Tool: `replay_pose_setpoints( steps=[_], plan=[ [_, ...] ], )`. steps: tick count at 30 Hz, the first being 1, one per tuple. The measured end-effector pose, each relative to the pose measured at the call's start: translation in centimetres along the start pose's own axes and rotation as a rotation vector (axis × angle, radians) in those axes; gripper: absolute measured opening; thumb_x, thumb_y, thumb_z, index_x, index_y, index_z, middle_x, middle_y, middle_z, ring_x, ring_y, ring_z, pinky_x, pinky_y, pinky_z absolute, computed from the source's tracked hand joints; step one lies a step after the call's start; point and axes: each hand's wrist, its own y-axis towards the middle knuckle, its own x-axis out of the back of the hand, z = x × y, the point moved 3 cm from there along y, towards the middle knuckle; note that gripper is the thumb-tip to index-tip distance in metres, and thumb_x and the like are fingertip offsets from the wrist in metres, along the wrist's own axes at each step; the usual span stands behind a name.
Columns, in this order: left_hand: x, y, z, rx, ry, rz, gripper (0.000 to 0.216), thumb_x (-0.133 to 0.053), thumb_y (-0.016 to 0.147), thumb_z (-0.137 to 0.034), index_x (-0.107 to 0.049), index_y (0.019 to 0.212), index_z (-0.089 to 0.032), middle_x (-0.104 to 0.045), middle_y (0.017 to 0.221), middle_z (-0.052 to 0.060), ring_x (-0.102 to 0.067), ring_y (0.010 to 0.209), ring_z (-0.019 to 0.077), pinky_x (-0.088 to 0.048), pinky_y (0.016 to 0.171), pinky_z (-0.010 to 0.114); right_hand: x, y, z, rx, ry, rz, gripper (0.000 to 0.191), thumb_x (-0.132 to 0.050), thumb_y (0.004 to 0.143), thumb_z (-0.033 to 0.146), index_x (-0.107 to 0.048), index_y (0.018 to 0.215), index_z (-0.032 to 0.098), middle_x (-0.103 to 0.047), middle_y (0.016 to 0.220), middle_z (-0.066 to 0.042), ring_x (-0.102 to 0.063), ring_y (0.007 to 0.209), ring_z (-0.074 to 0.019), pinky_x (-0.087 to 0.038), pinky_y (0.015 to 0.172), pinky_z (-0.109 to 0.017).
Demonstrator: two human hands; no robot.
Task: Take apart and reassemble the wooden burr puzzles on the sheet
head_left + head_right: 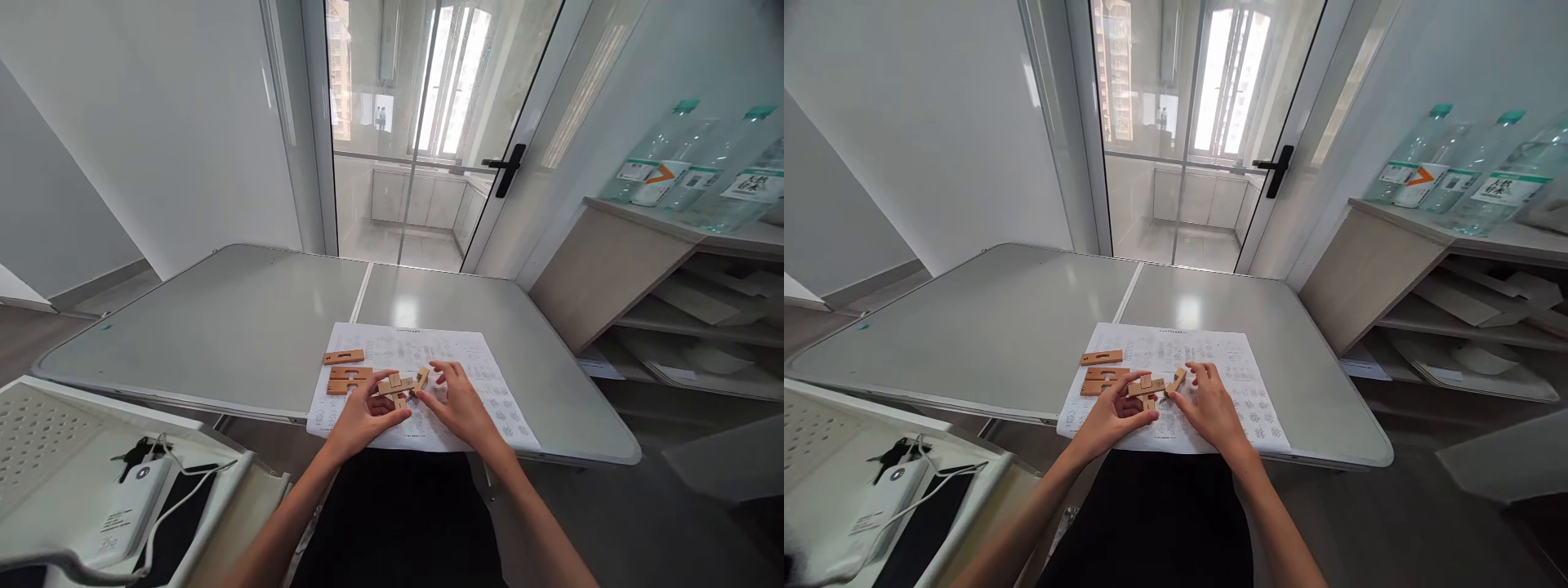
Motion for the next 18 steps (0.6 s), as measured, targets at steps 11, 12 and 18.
replay_pose_setpoints(
  steps=[11, 12, 18],
  plan=[
    [0.3, 0.2, 0.1, -0.033, -0.037, 0.004, 0.069, -0.085, 0.081, -0.039, -0.052, 0.139, -0.024, -0.072, 0.115, 0.007, -0.071, 0.087, 0.0164, -0.06, 0.089, 0.037, -0.3, -0.1, 1.3, -0.222, 0.477, 0.078, 0.056, -0.082, 0.081, 0.045, -0.065, 0.129, 0.02, -0.069, 0.126, -0.012, -0.068, 0.112, -0.0297, -0.055, 0.1, -0.047],
    [0.2, 0.1, 0.1, -0.047, -0.043, -0.002, 0.069, -0.085, 0.081, -0.039, -0.051, 0.14, -0.024, -0.072, 0.115, 0.007, -0.071, 0.087, 0.0166, -0.06, 0.089, 0.037, -0.2, -0.6, 1.5, -0.286, 0.618, 0.098, 0.057, -0.082, 0.082, 0.046, -0.065, 0.13, 0.021, -0.07, 0.127, -0.012, -0.067, 0.116, -0.0291, -0.053, 0.103, -0.046],
    [-0.6, -0.6, -1.3, -0.126, 0.047, -0.061, 0.067, -0.084, 0.082, -0.039, -0.054, 0.138, -0.022, -0.073, 0.111, 0.007, -0.073, 0.089, 0.0187, -0.061, 0.091, 0.04, -0.1, -2.5, 3.6, -0.396, 1.115, 0.208, 0.045, -0.083, 0.085, 0.044, -0.074, 0.121, 0.02, -0.073, 0.129, -0.011, -0.063, 0.127, -0.0296, -0.044, 0.116, -0.047]
  ],
)
